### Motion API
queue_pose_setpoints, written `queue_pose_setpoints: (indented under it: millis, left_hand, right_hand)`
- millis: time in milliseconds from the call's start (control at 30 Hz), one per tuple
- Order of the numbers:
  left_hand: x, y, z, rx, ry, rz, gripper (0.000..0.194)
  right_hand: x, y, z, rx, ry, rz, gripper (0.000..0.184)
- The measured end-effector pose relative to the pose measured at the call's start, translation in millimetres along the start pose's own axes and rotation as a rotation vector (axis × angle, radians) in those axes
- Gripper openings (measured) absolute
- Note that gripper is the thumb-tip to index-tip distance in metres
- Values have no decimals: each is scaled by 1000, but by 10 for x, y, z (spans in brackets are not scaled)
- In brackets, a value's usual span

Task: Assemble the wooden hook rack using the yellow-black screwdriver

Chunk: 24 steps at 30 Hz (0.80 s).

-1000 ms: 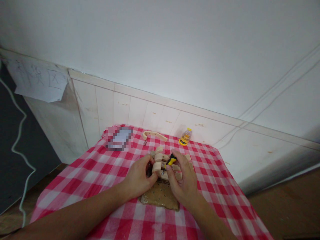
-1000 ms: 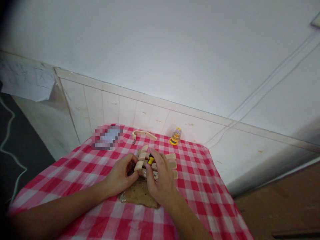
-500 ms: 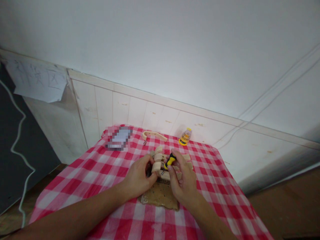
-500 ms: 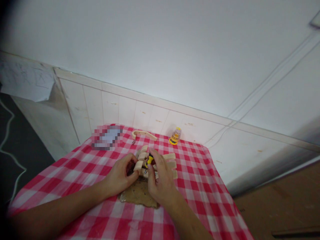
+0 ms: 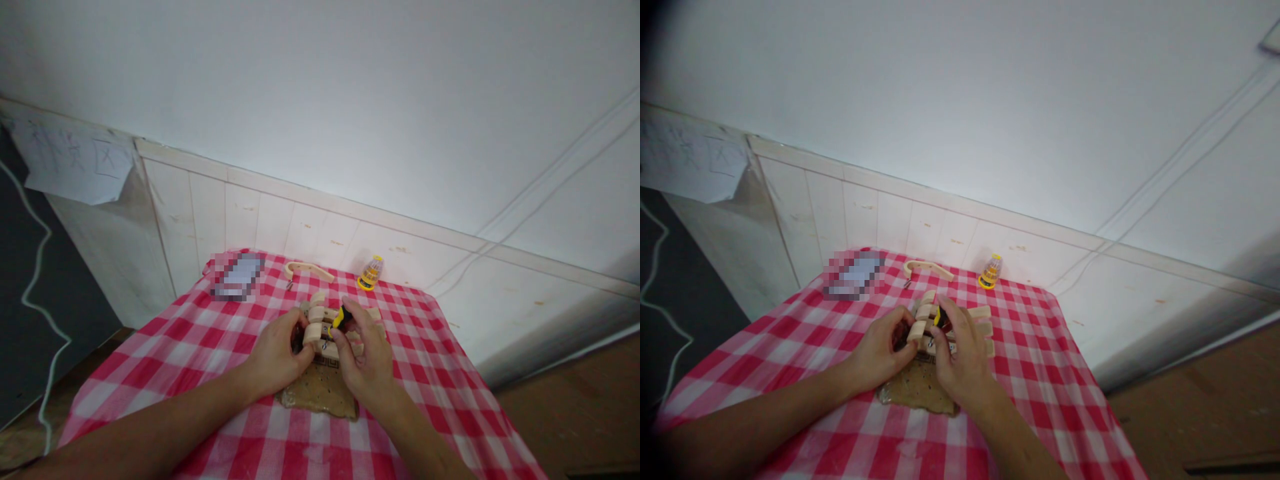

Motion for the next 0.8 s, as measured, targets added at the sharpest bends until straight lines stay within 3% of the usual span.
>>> queue_pose_setpoints:
  millis: [800]
  left_hand:
    - [16,-5,-36,-8,6,0,15]
  right_hand:
    - [31,-74,-35,4,27,29,55]
Point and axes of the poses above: each hand's wrist, its own y-axis towards the middle knuckle, its own x-axis out of the palm, z = x × y, the point moved 4 cm from there along y, towards the middle knuckle, and after that the axes turned 10 degrees about z, right-handed, at the moved point
